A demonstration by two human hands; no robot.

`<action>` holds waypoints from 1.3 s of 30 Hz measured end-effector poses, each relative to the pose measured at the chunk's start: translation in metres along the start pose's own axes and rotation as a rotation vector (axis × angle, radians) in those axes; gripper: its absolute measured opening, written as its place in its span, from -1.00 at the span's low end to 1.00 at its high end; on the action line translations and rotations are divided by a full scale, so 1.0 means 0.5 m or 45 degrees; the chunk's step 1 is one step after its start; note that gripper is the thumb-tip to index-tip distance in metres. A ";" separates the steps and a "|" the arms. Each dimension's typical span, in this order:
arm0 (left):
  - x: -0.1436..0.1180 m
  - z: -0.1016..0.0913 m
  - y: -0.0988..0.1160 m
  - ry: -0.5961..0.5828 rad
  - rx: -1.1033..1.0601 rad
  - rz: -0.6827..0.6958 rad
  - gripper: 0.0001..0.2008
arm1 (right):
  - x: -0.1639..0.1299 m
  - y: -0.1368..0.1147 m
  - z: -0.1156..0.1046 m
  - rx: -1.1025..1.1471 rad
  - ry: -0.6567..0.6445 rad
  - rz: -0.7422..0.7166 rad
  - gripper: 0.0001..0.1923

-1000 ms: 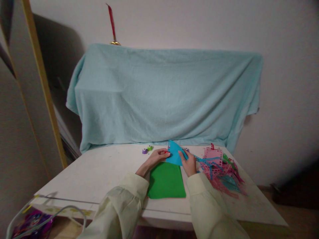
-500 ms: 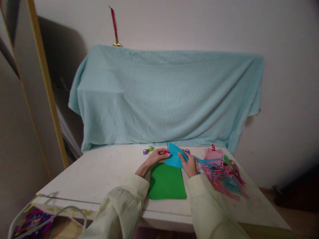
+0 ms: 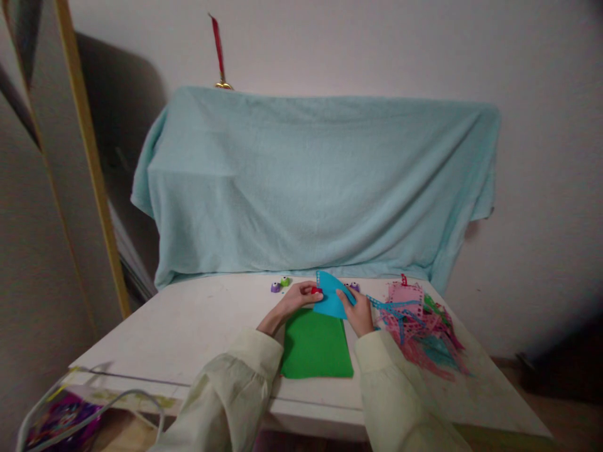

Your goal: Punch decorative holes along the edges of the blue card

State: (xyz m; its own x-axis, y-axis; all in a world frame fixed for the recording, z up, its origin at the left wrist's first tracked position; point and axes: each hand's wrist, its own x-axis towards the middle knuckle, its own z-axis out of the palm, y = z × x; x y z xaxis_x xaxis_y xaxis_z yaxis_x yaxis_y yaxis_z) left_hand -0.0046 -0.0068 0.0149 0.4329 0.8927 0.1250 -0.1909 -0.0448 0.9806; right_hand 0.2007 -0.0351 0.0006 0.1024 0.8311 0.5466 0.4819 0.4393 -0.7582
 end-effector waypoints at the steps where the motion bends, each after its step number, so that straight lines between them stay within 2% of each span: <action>1: 0.001 0.000 -0.002 0.000 0.001 -0.003 -0.57 | 0.000 0.001 0.000 -0.001 0.007 -0.007 -0.57; 19: 0.004 0.003 -0.013 0.032 0.012 0.017 -0.55 | -0.002 0.004 0.003 -0.073 0.010 -0.031 -0.60; 25: 0.015 0.009 -0.047 0.258 0.078 -0.051 -0.54 | -0.007 0.001 0.019 -0.163 -0.101 -0.092 -0.64; 30: 0.019 0.007 -0.064 0.364 0.118 -0.040 -0.55 | -0.009 0.002 0.019 -0.120 -0.129 -0.014 -0.64; 39: 0.015 0.011 -0.047 0.301 0.069 -0.076 -0.49 | -0.005 0.008 0.013 0.078 -0.095 0.194 -0.61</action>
State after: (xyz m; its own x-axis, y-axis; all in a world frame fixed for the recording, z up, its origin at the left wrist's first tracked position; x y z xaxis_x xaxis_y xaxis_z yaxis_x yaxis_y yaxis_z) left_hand 0.0079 -0.0014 -0.0066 0.2230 0.9742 0.0340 -0.1205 -0.0071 0.9927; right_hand 0.1965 -0.0334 -0.0061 0.1047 0.9116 0.3975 0.4116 0.3242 -0.8518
